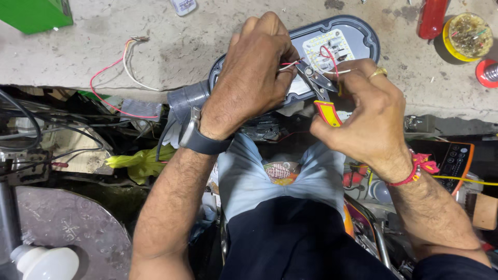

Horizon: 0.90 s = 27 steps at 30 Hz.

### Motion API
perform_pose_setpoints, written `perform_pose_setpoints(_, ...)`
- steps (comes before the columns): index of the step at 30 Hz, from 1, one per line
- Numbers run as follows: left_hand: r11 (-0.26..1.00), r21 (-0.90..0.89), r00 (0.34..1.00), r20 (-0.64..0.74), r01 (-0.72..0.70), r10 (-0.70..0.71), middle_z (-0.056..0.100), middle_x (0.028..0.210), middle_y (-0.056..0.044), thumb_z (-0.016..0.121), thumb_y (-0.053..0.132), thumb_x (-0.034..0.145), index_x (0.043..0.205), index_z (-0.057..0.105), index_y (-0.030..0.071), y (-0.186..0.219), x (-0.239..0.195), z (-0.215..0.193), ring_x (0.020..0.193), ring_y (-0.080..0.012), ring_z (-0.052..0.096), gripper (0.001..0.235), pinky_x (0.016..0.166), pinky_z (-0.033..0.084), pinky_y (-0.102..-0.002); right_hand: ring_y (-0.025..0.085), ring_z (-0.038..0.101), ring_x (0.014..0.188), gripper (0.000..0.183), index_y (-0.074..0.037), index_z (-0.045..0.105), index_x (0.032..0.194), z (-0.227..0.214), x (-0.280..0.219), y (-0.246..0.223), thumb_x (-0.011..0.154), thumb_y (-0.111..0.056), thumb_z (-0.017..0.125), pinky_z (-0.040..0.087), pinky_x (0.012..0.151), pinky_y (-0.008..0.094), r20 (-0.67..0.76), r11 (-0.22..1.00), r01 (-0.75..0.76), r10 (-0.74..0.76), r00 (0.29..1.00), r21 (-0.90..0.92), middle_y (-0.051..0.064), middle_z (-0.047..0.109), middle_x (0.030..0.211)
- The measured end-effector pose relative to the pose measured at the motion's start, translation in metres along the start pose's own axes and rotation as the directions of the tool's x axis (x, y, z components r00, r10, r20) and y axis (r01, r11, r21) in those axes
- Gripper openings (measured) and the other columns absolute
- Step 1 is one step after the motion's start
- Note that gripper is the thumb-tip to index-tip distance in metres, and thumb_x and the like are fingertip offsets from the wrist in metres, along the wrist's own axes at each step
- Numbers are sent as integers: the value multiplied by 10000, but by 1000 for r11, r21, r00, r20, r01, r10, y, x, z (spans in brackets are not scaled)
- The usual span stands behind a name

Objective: The person solders wires to a circuit board inside an LED light fixture using a soldering iron and pliers. They repeatedly heat connection points, apply solder, and trim excess wire while working on a cluttered workbench.

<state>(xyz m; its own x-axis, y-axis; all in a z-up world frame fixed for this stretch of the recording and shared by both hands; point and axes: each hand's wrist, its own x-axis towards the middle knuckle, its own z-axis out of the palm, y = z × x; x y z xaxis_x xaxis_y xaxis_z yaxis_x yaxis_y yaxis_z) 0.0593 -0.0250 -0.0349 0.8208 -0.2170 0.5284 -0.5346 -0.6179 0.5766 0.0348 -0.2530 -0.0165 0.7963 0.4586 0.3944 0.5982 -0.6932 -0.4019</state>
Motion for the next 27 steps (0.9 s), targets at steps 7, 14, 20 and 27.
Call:
perform_pose_setpoints(7, 994, 103, 999, -28, -37, 40, 574, 1044, -115, 766, 85, 840, 906, 718, 38, -5, 2, 2, 1041, -328, 531, 94, 896, 423, -461, 198, 590, 900, 463, 42, 608, 1166, -8, -9, 7, 758, -127, 748, 494, 792, 315, -384, 857, -54, 285, 878, 513, 110, 587, 1071)
perform_pose_setpoints(14, 999, 46, 1000, -14, -27, 27, 569, 1047, -131, 768, 92, 851, 917, 711, 28, -6, 2, 1, 1046, -332, 532, 109, 906, 425, -464, 127, 463, 915, 457, 0, 535, 1235, -50, -40, 47, 811, -103, 668, 403, 830, 243, -239, 716, -112, 370, 898, 689, 37, 501, 1059)
perform_pose_setpoints(20, 999, -30, 1000, -2, 13, -13, 609, 1036, -118, 744, 55, 851, 934, 709, 44, -5, 0, -3, 1064, -319, 574, 91, 947, 468, -431, 203, 469, 983, 604, 32, 495, 1321, -46, -27, 90, 847, -258, 731, 405, 889, 327, -170, 956, -293, 290, 942, 13, 80, 496, 1128)
perform_pose_setpoints(27, 998, 31, 999, 23, -50, 49, 637, 1102, -138, 819, 136, 828, 1193, 622, 36, 6, -9, -34, 1107, -359, 578, 427, 945, 458, -467, 390, 454, 1243, 586, 64, 525, 1227, -25, 19, 153, 771, -246, 725, 352, 1114, 530, -103, 747, 59, -169, 980, -662, 241, 502, 1246)
